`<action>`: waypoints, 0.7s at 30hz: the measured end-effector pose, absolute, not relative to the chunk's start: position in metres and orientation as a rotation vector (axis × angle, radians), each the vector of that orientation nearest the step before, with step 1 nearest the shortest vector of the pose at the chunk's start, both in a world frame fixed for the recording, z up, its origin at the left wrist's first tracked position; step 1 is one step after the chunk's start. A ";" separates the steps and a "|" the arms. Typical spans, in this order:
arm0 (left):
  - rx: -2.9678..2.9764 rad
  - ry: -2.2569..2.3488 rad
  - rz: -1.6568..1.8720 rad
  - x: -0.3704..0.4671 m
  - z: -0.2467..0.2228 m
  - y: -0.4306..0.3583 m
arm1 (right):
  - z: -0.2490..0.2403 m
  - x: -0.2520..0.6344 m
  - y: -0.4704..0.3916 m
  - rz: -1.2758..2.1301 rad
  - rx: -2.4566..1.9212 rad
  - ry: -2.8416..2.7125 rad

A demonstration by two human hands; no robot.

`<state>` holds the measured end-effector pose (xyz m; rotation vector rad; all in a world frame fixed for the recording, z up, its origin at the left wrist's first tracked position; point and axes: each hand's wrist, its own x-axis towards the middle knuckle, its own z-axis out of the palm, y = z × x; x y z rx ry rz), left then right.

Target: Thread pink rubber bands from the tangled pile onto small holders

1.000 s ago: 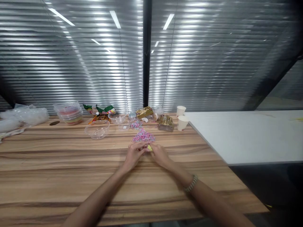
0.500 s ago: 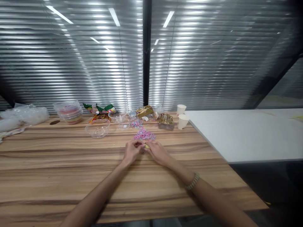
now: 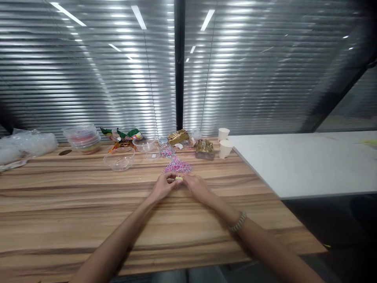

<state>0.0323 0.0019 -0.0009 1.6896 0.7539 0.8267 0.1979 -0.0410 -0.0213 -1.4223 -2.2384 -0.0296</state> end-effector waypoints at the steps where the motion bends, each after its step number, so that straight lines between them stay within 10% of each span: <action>1: 1.700 0.756 0.827 0.032 -0.002 0.002 | -0.020 0.198 -0.041 -0.032 -1.407 -2.233; 21: 1.994 0.765 0.944 0.042 0.005 -0.012 | -0.029 0.196 -0.032 0.359 -1.435 -1.649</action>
